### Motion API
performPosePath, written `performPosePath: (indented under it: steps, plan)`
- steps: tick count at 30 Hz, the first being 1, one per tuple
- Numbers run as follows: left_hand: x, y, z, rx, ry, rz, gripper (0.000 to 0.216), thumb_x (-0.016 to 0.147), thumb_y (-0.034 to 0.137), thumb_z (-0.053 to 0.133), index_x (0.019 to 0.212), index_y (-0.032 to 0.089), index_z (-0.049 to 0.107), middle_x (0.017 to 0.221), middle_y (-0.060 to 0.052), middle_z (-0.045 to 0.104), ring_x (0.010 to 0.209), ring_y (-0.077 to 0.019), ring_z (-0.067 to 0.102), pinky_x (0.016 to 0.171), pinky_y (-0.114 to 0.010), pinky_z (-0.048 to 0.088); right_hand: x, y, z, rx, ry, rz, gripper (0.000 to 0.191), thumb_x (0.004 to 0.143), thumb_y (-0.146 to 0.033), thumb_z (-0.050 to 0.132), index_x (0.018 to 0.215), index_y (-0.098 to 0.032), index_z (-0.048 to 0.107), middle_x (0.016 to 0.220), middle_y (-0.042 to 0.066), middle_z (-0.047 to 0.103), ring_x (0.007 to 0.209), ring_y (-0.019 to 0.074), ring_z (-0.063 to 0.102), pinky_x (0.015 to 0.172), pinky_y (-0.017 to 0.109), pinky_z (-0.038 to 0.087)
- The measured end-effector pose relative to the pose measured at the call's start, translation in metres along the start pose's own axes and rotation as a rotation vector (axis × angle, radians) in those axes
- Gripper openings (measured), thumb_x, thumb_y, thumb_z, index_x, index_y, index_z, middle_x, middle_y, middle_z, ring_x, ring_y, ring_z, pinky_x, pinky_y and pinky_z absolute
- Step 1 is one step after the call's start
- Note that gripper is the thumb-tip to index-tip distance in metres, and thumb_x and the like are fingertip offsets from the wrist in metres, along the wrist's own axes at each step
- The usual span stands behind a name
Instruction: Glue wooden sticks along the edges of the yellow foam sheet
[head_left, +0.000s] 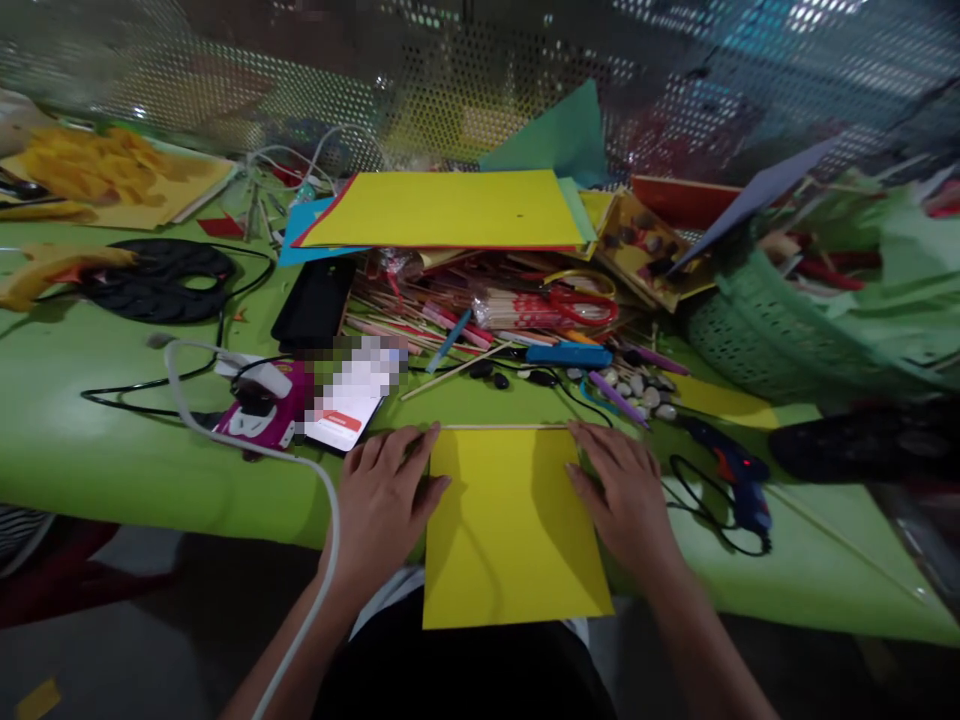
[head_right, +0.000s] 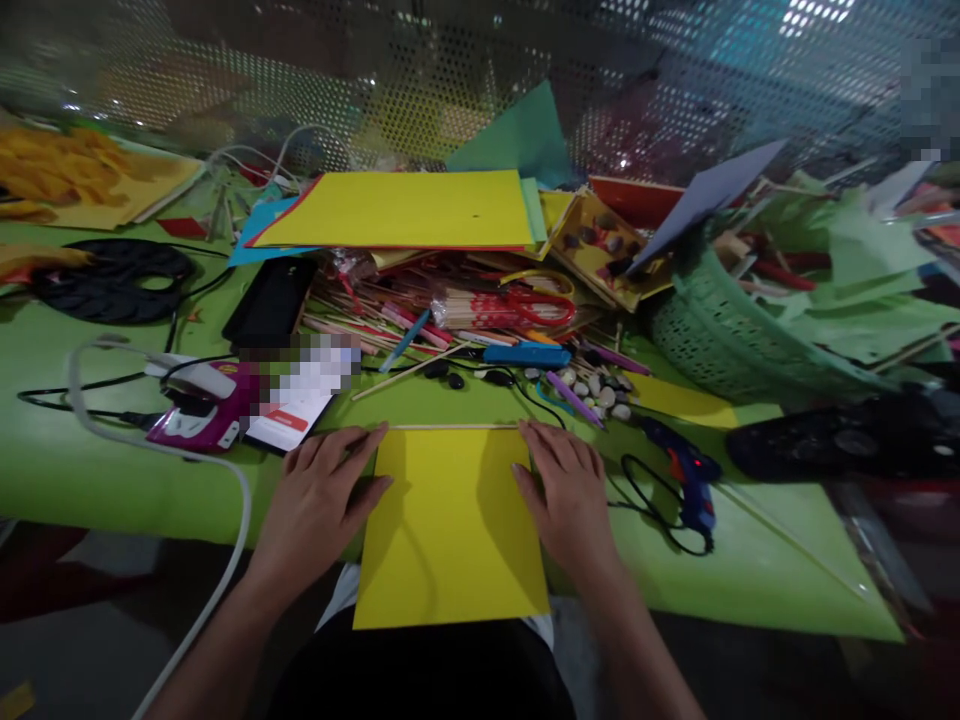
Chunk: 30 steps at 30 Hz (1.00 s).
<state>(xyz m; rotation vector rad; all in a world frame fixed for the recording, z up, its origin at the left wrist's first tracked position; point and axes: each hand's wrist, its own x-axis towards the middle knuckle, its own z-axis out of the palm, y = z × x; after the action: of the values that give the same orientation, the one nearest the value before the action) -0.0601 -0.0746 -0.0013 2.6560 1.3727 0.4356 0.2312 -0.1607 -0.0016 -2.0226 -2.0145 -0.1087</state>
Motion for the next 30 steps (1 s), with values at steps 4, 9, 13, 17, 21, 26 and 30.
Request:
performPosePath:
  steps: [4,9,13,17,21,26,30]
  plan:
    - [0.002,0.000,0.000,0.018,0.003,0.005,0.048,0.094,0.039,0.053,0.140,0.023,0.051,0.121,-0.010,0.062,0.105,-0.0287,0.055,0.088,-0.044,0.042,0.002,-0.004,0.000,-0.023,-0.039,-0.008,0.042,0.099,-0.033,0.045,0.138,-0.017,0.050,0.134,0.011,0.060,0.122,0.0294,0.050,0.099,0.046,0.039]
    - [0.005,0.001,-0.002,0.016,0.008,0.010,0.045,0.095,0.037,0.052,0.137,0.021,0.054,0.119,-0.010,0.062,0.104,-0.0283,0.056,0.087,-0.044,0.043,0.004,-0.008,-0.002,-0.070,-0.055,-0.009,0.041,0.099,-0.032,0.046,0.137,-0.017,0.052,0.132,0.009,0.062,0.122,0.0291,0.050,0.100,0.046,0.038]
    - [0.004,0.002,-0.002,0.019,-0.001,-0.010,0.046,0.095,0.038,0.052,0.138,0.023,0.053,0.120,-0.011,0.063,0.105,-0.0289,0.056,0.088,-0.044,0.043,0.003,-0.008,0.001,-0.065,-0.044,-0.001,0.043,0.098,-0.032,0.047,0.137,-0.015,0.052,0.132,0.011,0.061,0.123,0.0298,0.049,0.101,0.047,0.038]
    - [0.001,0.002,-0.002,0.010,-0.012,-0.029,0.054,0.095,0.040,0.052,0.145,0.023,0.045,0.122,-0.010,0.062,0.108,-0.0290,0.054,0.090,-0.044,0.042,0.000,-0.007,0.004,-0.018,-0.025,0.024,0.046,0.098,-0.033,0.047,0.141,-0.016,0.048,0.137,0.011,0.058,0.126,0.0300,0.048,0.104,0.048,0.038]
    - [0.001,0.003,-0.003,0.000,-0.022,-0.038,0.049,0.096,0.039,0.050,0.143,0.023,0.048,0.123,-0.009,0.061,0.107,-0.0281,0.054,0.089,-0.044,0.042,-0.003,-0.004,0.005,0.025,0.027,0.021,0.046,0.098,-0.033,0.047,0.141,-0.019,0.047,0.138,0.012,0.057,0.127,0.0297,0.048,0.104,0.049,0.038]
    - [0.000,0.004,-0.004,-0.027,-0.028,-0.049,0.048,0.097,0.038,0.050,0.143,0.023,0.048,0.123,-0.009,0.060,0.110,-0.0278,0.053,0.092,-0.044,0.041,-0.006,-0.002,0.006,0.031,0.012,0.002,0.047,0.098,-0.034,0.046,0.144,-0.022,0.045,0.141,0.010,0.055,0.127,0.0302,0.049,0.104,0.050,0.038]
    - [-0.001,0.005,-0.005,-0.050,-0.039,-0.055,0.049,0.097,0.037,0.050,0.143,0.024,0.047,0.125,-0.010,0.059,0.110,-0.0276,0.052,0.092,-0.045,0.041,-0.005,-0.005,0.007,0.007,-0.059,-0.031,0.050,0.099,-0.037,0.043,0.147,-0.023,0.041,0.145,0.009,0.053,0.130,0.0303,0.046,0.103,0.050,0.038]
